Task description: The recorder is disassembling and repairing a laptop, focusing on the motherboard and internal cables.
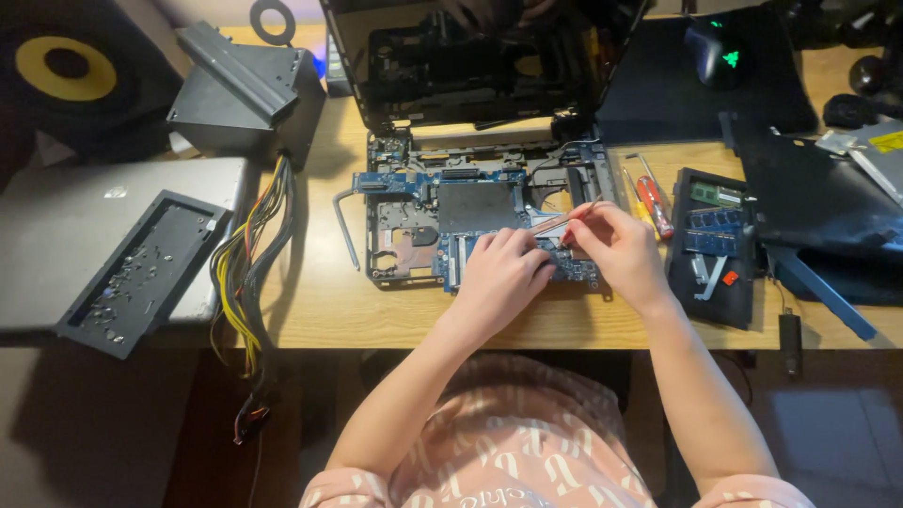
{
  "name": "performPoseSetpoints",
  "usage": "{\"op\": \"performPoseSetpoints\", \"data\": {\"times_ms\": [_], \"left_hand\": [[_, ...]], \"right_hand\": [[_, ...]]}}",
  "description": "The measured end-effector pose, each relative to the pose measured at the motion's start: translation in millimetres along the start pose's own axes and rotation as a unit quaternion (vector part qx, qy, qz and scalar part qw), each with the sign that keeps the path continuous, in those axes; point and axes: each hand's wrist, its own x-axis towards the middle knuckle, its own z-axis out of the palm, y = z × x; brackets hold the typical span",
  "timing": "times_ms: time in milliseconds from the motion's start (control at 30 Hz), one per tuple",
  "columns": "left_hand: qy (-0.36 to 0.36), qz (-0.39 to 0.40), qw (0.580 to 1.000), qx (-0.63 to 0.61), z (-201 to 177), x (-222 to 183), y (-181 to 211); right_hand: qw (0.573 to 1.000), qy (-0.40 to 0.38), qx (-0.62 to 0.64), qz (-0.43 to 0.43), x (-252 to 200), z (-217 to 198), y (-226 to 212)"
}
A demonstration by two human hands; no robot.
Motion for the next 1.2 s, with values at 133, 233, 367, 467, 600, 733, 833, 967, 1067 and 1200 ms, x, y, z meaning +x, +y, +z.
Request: {"op": "performPoseSetpoints", "data": {"times_ms": [133, 233, 367, 467, 600, 733, 833, 967, 1067, 1200], "left_hand": [[-0.010, -0.014, 1.000, 0.023, 11.6, 16.3, -1.3], [0.013, -0.030, 0.999, 0.013, 24.7, 23.5, -0.9], [0.043, -0.056, 0.997, -0.018, 31.7, 25.6, -3.7], [0.031, -0.067, 0.997, -0.029, 35.6, 23.7, -6.1], [0.027, -0.067, 0.997, -0.034, 31.3, 22.6, -3.4], [0.038, -0.059, 0.997, -0.026, 35.3, 23.3, -3.4], [0.046, -0.059, 0.997, -0.031, 31.9, 24.9, -2.2], [0.041, -0.069, 0.996, -0.038, 31.1, 23.7, -1.9], [0.037, -0.078, 0.995, -0.039, 30.8, 25.1, -0.1], [0.050, -0.065, 0.996, -0.040, 32.5, 23.7, -2.0]], "right_hand": [[0.998, 0.008, -0.049, -0.049, 1.8, 1.0, -7.8], [0.981, 0.003, -0.160, -0.110, 5.7, -2.8, -11.8], [0.981, -0.067, -0.134, -0.127, 8.2, -13.1, -16.4], [0.989, -0.107, -0.042, -0.090, 4.4, -11.4, -26.6], [0.989, -0.092, 0.022, -0.115, 1.1, -4.4, -15.9], [0.993, 0.018, -0.055, -0.102, 2.1, -3.9, 5.3], [0.985, 0.029, -0.082, -0.150, 5.5, -6.1, 5.7], [0.988, 0.019, -0.038, -0.147, 3.6, -1.9, -6.9], [0.991, 0.053, -0.077, -0.096, 3.9, -3.2, 2.3], [0.992, 0.000, 0.075, -0.100, 8.9, -6.8, 16.4]]}}
